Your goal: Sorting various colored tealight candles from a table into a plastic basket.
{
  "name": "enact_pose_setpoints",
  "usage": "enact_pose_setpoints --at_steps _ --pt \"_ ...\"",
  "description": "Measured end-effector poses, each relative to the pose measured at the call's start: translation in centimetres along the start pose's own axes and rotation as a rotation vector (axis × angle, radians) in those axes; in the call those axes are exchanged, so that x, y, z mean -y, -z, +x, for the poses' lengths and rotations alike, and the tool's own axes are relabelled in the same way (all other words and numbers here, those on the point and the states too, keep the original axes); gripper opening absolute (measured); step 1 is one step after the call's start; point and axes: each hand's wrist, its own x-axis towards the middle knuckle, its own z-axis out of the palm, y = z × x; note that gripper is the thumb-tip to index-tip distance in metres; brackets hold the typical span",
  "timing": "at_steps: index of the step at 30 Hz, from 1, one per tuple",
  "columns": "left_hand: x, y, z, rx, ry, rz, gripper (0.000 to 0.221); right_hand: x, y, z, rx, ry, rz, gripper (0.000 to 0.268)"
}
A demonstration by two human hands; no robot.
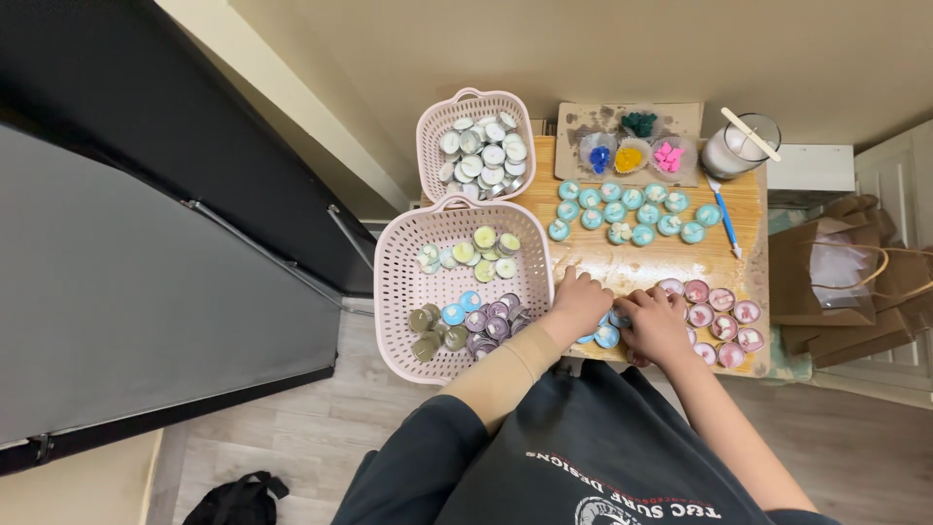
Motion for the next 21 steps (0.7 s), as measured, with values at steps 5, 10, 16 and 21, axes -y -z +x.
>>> enact_pose_setpoints --at_steps 5,10,16,21 --pt "0.1 -1.1 1.3 0.083 -0.001 -0.032 0.023 -0.7 2.2 0.2 -0.114 -0.028 0.056 0.048" --pt "-0.1 0.3 1.9 0.206 0.011 -0.056 0.027 -2.6 3.1 -0.6 -0.335 -0.064 0.215 0.050" --pt "0.0 1.1 2.6 0.258 0.018 -0.058 0.043 -4.4 3.4 -2.1 -0.422 -0.126 0.317 0.049" --pt "0.6 1.8 2.5 0.216 0.010 -0.108 0.050 -5.0 3.5 -2.8 -0.417 -0.160 0.371 0.049"
